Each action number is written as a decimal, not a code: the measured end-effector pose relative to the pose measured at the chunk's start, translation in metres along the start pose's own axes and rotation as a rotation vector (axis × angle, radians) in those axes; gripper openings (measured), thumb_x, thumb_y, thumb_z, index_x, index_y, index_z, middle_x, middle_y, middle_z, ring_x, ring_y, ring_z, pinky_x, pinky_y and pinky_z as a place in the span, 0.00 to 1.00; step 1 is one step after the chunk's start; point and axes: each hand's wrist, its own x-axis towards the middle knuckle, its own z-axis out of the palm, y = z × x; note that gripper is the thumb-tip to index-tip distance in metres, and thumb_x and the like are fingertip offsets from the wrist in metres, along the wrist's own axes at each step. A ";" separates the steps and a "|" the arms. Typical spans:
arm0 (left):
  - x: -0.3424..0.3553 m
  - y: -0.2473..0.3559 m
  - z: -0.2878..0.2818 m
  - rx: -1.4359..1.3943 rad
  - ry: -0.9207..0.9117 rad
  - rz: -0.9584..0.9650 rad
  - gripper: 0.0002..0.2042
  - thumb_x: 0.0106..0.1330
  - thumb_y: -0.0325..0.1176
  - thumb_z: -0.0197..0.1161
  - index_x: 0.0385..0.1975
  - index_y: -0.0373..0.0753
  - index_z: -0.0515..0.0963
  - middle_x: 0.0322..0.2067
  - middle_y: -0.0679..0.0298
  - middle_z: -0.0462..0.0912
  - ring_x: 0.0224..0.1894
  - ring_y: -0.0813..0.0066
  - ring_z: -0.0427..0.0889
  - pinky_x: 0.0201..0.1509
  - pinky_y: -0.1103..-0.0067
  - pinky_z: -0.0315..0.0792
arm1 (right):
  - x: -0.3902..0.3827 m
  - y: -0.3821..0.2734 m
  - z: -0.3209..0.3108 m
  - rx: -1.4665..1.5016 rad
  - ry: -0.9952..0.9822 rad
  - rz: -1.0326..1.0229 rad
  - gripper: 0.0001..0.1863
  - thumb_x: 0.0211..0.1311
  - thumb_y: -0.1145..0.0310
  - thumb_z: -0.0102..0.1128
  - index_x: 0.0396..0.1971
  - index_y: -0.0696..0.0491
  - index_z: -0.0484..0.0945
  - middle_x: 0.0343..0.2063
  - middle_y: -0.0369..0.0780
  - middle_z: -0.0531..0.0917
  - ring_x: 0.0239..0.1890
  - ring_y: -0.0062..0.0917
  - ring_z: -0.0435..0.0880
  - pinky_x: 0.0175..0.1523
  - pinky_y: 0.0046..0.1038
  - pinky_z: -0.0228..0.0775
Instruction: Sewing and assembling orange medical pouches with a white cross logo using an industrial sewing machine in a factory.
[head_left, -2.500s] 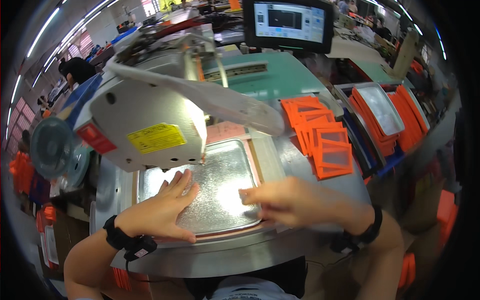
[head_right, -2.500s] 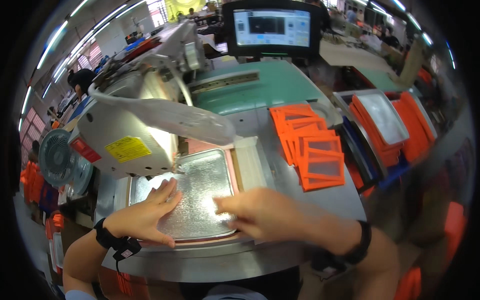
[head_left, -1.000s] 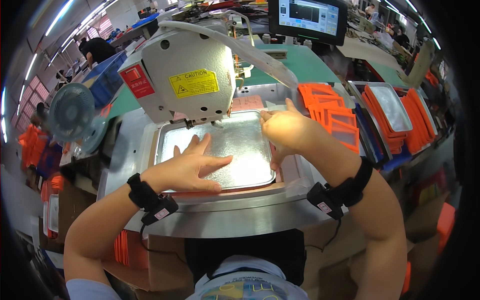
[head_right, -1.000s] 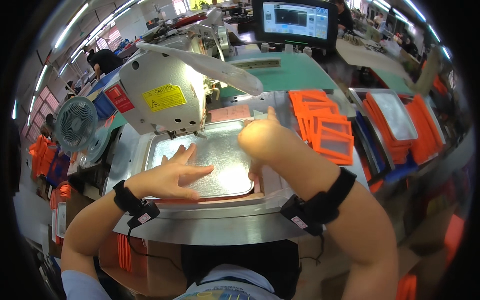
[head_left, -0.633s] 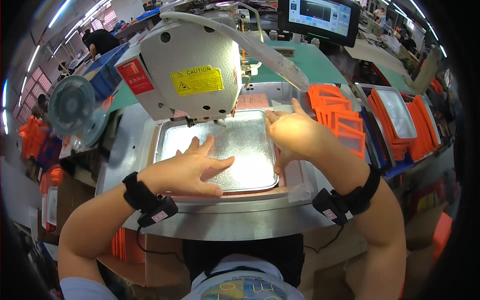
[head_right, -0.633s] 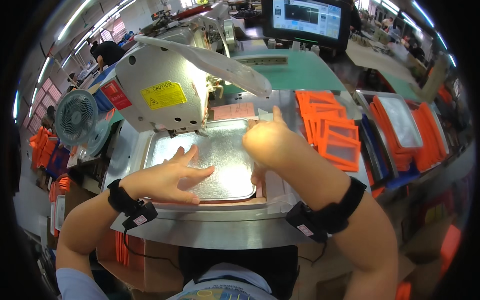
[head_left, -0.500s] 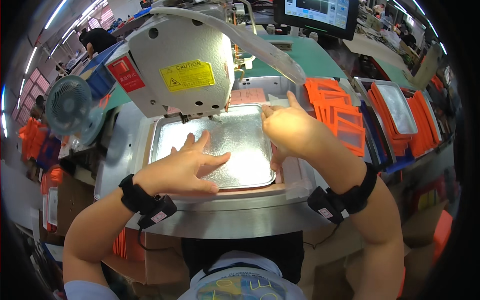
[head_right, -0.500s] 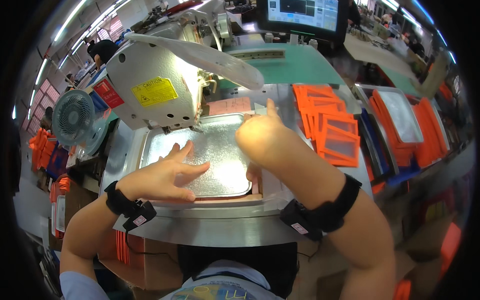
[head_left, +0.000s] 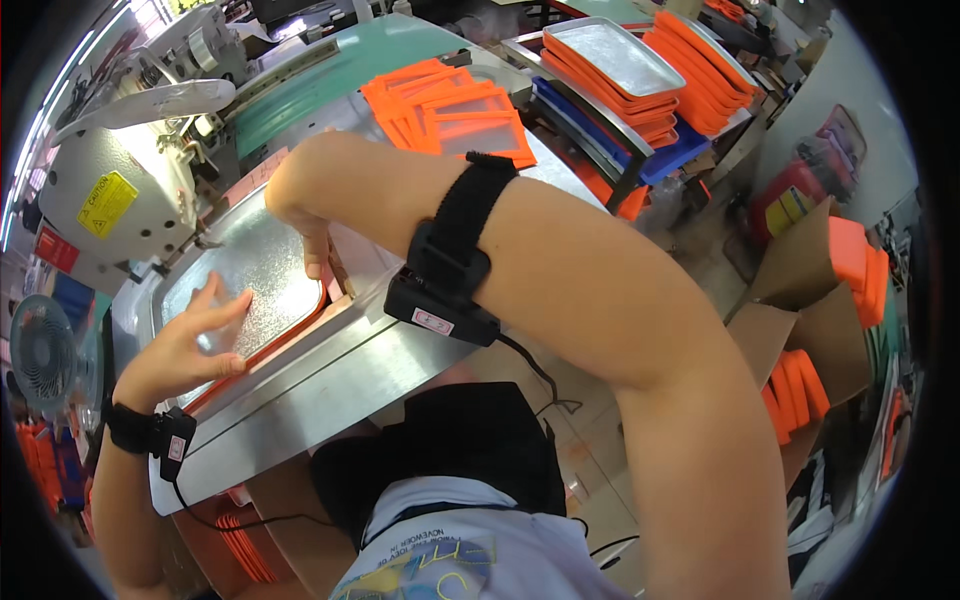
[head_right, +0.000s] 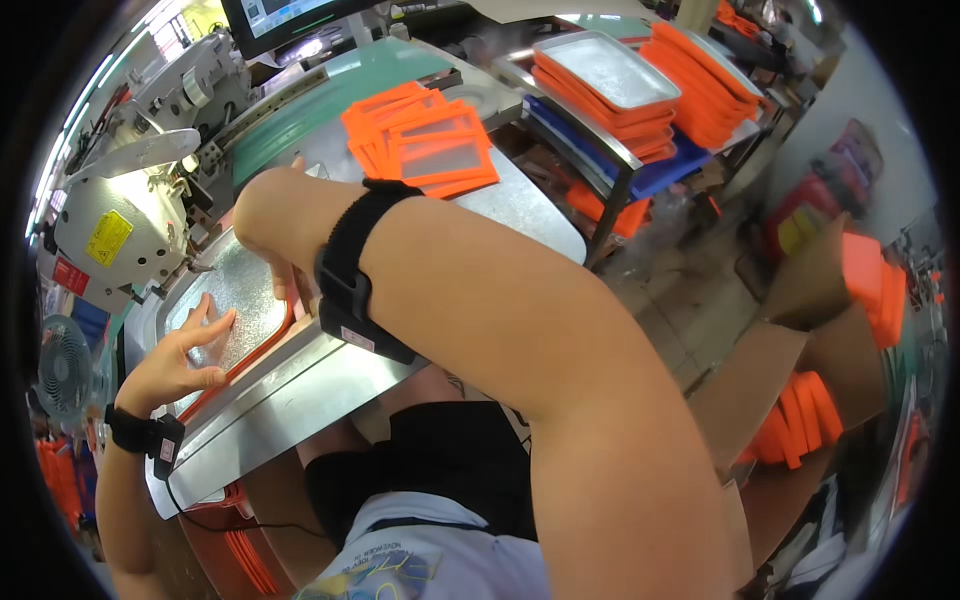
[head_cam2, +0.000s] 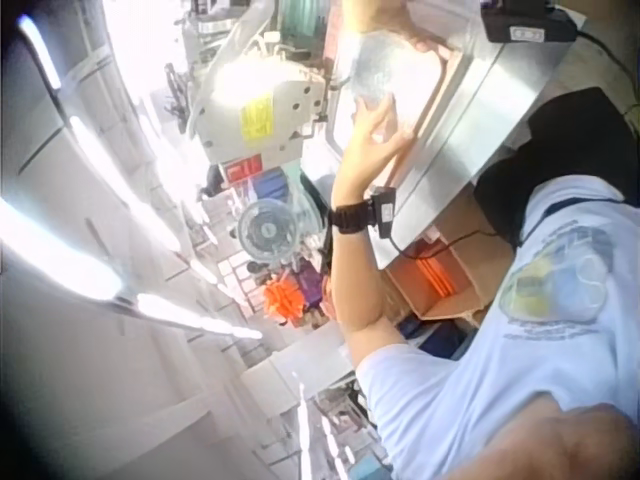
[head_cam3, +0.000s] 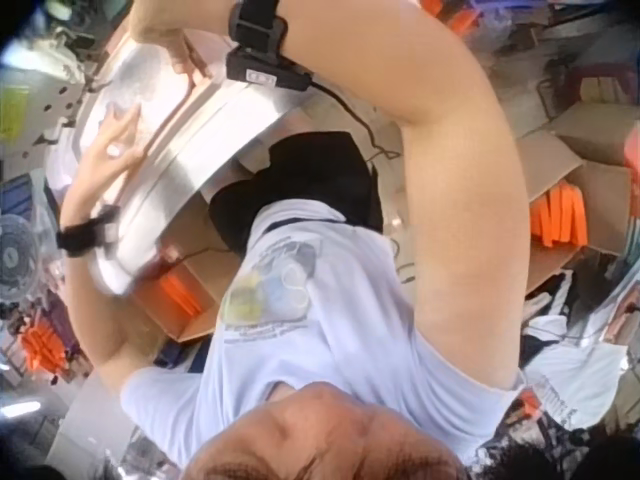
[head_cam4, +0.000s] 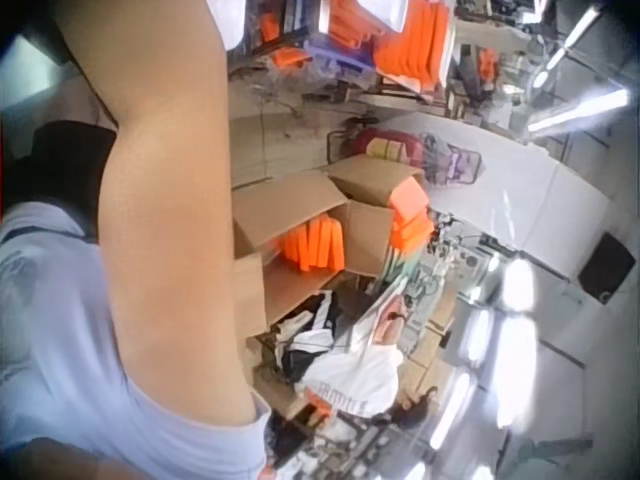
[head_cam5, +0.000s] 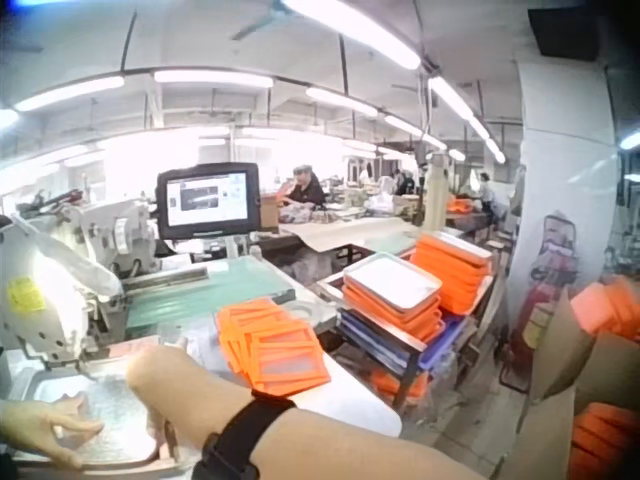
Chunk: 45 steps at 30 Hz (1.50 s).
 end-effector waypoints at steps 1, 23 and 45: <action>0.001 0.001 0.001 0.007 -0.010 -0.005 0.40 0.54 0.47 0.75 0.68 0.47 0.67 0.70 0.27 0.43 0.76 0.44 0.37 0.76 0.65 0.41 | 0.004 0.002 0.002 -0.008 0.036 -0.046 0.20 0.48 0.47 0.75 0.34 0.47 0.90 0.38 0.40 0.89 0.37 0.37 0.87 0.43 0.36 0.79; -0.010 -0.010 0.011 0.318 0.112 0.090 0.33 0.59 0.58 0.64 0.65 0.56 0.71 0.64 0.26 0.55 0.60 0.24 0.62 0.64 0.52 0.63 | 0.026 0.015 0.017 -0.151 0.412 -0.400 0.65 0.28 0.38 0.76 0.66 0.63 0.62 0.70 0.50 0.61 0.70 0.36 0.64 0.74 0.59 0.40; -0.008 -0.008 0.011 0.213 0.118 0.071 0.35 0.57 0.56 0.68 0.66 0.55 0.69 0.67 0.25 0.49 0.67 0.14 0.48 0.66 0.39 0.55 | 0.030 0.020 0.017 -0.177 0.483 -0.470 0.65 0.28 0.33 0.71 0.64 0.65 0.64 0.65 0.53 0.68 0.68 0.37 0.68 0.74 0.59 0.39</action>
